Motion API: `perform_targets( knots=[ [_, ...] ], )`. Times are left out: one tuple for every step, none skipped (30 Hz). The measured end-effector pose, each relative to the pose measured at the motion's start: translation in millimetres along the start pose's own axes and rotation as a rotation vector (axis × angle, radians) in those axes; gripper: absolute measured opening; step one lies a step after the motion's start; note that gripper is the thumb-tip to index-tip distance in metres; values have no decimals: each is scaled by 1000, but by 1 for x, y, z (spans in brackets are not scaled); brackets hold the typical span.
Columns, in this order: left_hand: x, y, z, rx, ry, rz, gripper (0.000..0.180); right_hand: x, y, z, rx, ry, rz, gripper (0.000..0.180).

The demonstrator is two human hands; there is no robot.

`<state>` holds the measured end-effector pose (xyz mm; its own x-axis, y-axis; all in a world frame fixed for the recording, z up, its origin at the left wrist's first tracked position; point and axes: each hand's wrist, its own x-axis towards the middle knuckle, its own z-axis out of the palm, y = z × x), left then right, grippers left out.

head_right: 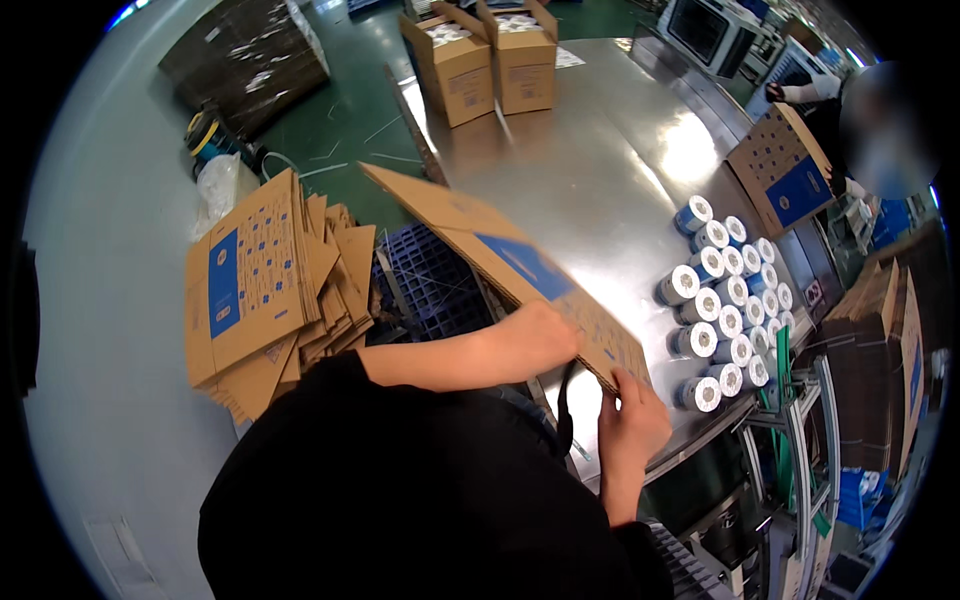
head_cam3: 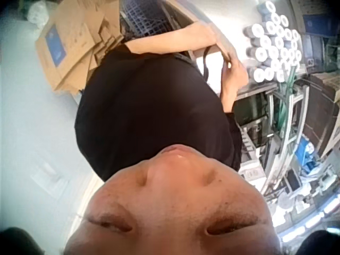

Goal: The person packs rolls into a cardboard box by hand, folds the box flaps closed, and moves the box aside.

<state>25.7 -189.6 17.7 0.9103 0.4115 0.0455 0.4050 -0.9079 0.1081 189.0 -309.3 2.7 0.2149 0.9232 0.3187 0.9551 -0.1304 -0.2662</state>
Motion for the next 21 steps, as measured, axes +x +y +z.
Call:
perform_targets(
  knots=[
    [8, -1, 3, -39, 32, 58, 11, -6, 10, -4, 53, 23, 15, 25],
    [16, -1, 22, -89, 166, 72, 12, -11, 24, -8, 108, 47, 29, 23],
    [23, -1, 16, -87, 206, 69, 19, -16, 34, -13, 169, 99, 80, 21],
    [30, 2, 10, -100, 251, 76, 25, -22, 45, -21, 214, 151, 136, 19],
    [32, -3, 4, -51, 388, 31, 34, -24, 56, -33, 160, 144, 131, 19],
    [32, -13, -1, -17, 521, -2, 44, -24, 65, -41, 183, 188, 106, 18],
    [28, -32, -7, -35, 535, -56, 50, -22, 69, -47, 114, 152, 172, 18],
    [24, -51, -10, -45, 548, -116, 56, -20, 74, -51, 56, 117, 233, 18],
    [26, -66, -4, 26, 619, -234, 54, -17, 81, -55, -13, 131, 230, 22],
    [27, -87, 1, 29, 636, -260, 49, -14, 86, -58, -70, 141, 221, 26],
    [33, -100, 3, 49, 588, -247, 48, -11, 90, -57, -194, 208, 189, 33],
    [34, -113, 6, 77, 575, -215, 48, -7, 90, -46, -295, 265, 138, 41],
    [39, -117, 2, 54, 562, -208, 47, -1, 83, -41, -330, 242, 185, 55],
    [45, -118, -1, 30, 550, -206, 47, -1, 77, -36, -331, 239, 234, 62],
    [53, -122, -3, 30, 515, -198, 46, -2, 77, -31, -351, 242, 219, 63],
    [62, -129, -5, 39, 492, -196, 44, -3, 76, -28, -369, 255, 195, 64],
    [72, -136, -8, 45, 470, -199, 44, -7, 75, -29, -363, 258, 183, 64],
    [79, -141, -15, 41, 415, -206, 42, -9, 75, -25, -355, 288, 138, 62],
    [89, -141, -20, 29, 362, -217, 42, -11, 70, -24, -324, 306, 151, 57],
    [98, -144, -24, 16, 309, -234, 41, -10, 65, -23, -292, 323, 160, 53],
    [111, -146, -25, 28, 296, -198, 41, -15, 65, -22, -248, 368, 168, 48]
  ],
)
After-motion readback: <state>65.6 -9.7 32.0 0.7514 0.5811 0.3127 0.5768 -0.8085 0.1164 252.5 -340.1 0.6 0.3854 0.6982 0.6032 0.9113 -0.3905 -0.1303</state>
